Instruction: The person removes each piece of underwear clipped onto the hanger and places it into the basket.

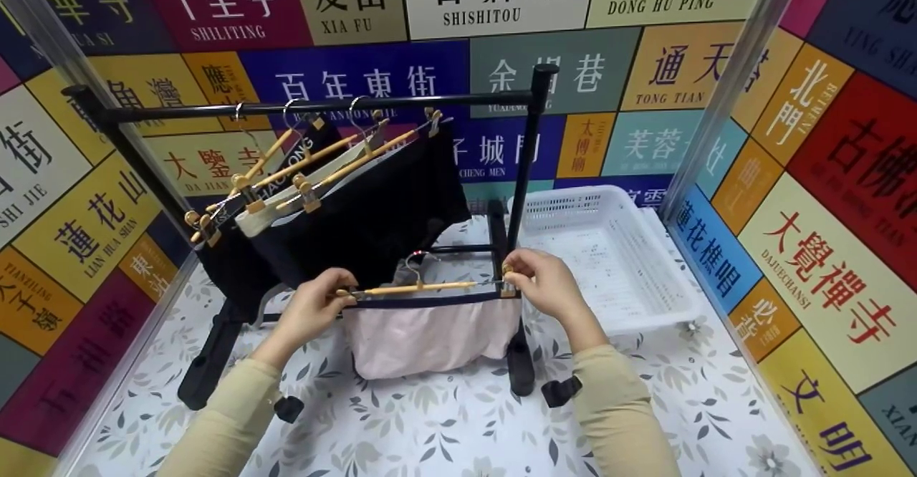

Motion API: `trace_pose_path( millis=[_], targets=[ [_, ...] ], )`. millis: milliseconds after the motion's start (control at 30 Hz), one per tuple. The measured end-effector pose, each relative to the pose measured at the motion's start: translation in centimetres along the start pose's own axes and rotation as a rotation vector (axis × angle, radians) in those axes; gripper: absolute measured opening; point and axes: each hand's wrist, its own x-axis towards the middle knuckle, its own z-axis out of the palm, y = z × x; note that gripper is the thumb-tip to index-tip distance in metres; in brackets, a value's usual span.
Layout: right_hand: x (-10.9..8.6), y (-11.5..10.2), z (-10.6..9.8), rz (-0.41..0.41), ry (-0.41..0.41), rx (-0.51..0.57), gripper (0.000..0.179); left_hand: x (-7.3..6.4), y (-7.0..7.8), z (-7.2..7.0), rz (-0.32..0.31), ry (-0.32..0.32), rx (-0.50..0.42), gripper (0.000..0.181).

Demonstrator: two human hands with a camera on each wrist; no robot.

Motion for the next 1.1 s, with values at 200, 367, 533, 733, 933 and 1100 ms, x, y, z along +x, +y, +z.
trace_pose_path(
  millis=[200,367,533,733,933,1100],
  targets=[
    [0.0,-0.4,0.2,0.014,0.028,-0.020,0.014,0.0,-0.1,0.0,0.009,0.012,-0.002,0.020],
    [0.0,-0.6,0.1,0.001,0.062,-0.035,0.013,0.1,-0.1,0.1,0.015,0.016,-0.003,0.021],
    [0.1,-0.6,0.0,0.003,0.070,-0.049,0.014,0.1,-0.1,0.2,0.018,0.016,0.010,0.021],
    [0.1,-0.6,-0.5,0.035,-0.006,-0.006,0.018,0.2,-0.1,0.3,0.020,0.020,0.015,0.021],
    [-0.1,-0.7,-0.7,0.070,-0.057,0.059,0.021,0.2,-0.1,0.4,0.037,0.026,0.024,0.022],
    [-0.3,-0.5,-0.9,0.086,-0.066,0.089,0.024,0.1,0.1,0.3,0.072,0.048,0.035,0.021]
  ],
)
